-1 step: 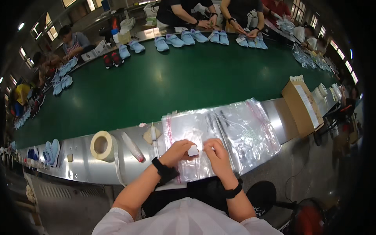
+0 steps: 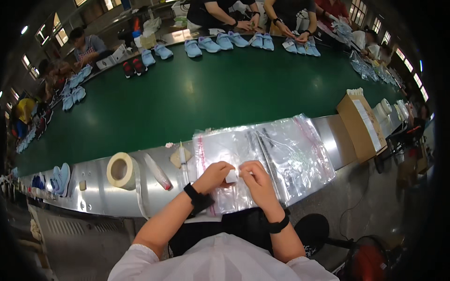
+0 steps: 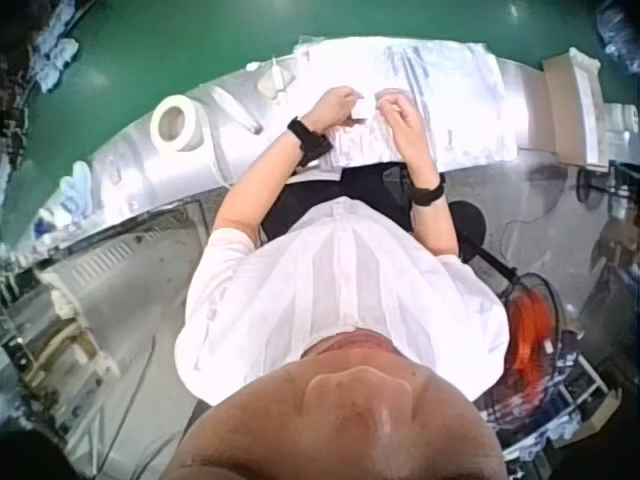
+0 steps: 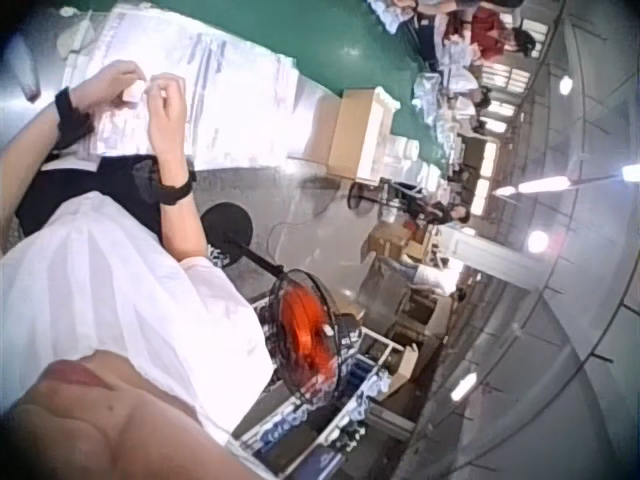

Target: The person applies glue to the soles of shoes using a syringe and a heat machine. They pick up a black shoe, heat it, apply glue, and place it on the table. They repeat this process with a light blue shoe. Finally, they prepare a plastic bag by peeling a label.

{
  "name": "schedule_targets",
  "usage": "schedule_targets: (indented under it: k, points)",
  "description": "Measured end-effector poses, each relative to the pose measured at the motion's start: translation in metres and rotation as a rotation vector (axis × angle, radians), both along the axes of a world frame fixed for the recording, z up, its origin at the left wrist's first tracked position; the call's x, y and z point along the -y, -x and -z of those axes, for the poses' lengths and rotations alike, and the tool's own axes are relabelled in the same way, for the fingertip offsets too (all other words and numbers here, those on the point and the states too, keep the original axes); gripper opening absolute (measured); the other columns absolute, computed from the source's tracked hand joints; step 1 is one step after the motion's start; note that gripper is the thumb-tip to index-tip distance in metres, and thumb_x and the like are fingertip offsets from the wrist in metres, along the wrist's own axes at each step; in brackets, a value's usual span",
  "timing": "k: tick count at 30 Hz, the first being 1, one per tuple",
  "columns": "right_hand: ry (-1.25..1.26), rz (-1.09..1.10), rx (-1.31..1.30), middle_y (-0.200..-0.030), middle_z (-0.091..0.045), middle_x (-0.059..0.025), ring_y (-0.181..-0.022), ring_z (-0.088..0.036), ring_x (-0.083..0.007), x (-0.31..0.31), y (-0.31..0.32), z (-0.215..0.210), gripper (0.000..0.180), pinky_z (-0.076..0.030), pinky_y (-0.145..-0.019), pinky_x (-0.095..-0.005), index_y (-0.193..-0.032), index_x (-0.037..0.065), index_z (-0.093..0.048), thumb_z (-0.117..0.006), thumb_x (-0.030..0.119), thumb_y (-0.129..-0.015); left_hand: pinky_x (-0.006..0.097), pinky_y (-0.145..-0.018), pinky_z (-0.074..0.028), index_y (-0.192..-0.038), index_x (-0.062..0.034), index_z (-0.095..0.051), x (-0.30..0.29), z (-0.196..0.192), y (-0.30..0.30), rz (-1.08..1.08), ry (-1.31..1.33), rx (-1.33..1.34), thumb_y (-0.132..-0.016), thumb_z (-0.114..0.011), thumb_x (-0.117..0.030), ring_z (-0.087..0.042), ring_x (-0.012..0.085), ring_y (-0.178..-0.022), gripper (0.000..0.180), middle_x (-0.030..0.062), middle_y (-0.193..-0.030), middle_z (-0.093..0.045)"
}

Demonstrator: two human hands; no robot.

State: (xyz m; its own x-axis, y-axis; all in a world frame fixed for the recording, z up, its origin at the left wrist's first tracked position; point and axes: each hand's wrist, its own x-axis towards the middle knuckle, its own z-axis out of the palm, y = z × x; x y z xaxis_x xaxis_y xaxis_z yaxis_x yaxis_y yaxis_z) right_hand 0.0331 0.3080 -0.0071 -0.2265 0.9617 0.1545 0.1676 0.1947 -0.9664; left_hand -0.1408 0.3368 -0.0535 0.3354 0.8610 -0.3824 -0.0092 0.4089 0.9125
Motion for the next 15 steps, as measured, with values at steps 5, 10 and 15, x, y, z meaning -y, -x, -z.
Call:
schedule_targets:
  k: [5,10,15]
  points:
    - [-0.156,-0.083,0.355,-0.112,-0.056,-0.0125,-0.099,-0.058,-0.0265,0.025,0.016,-0.019,0.044,-0.049,-0.078,-0.0340,-0.112,0.002,-0.053,-0.070,0.017,-0.074,0.038,-0.079,-0.052,-0.116,0.0023,-0.047,-0.002,-0.005,0.007,0.081,0.437,0.582,-0.096,-0.036,-0.042,-0.062,0.0251,-0.083,0.050,0.0145,-0.100,-0.058]
    - [-0.632,-0.137,0.768,-0.105,-0.059,-0.0146,-0.097,-0.059,-0.0293,0.035,0.022,0.004,0.044,-0.049,-0.080,-0.0369,-0.111,0.000,-0.054,-0.068,0.014,-0.072,0.048,-0.099,-0.038,-0.138,0.0002,-0.025,0.058,-0.058,0.052,-0.194,0.336,0.569,-0.096,-0.035,-0.046,-0.046,0.0350,-0.118,0.063,0.0238,-0.135,-0.034]
    - [0.188,0.552,-0.326,-0.094,-0.062,-0.0092,-0.084,-0.062,-0.0208,0.008,-0.066,-0.005,0.021,-0.050,-0.071,-0.0294,-0.102,-0.001,-0.057,-0.050,0.013,-0.088,0.040,-0.086,-0.050,-0.118,0.0079,-0.047,0.155,-0.082,0.104,-0.497,-0.076,0.331,-0.098,-0.035,-0.031,-0.059,0.0359,-0.102,0.045,0.0272,-0.116,-0.055]
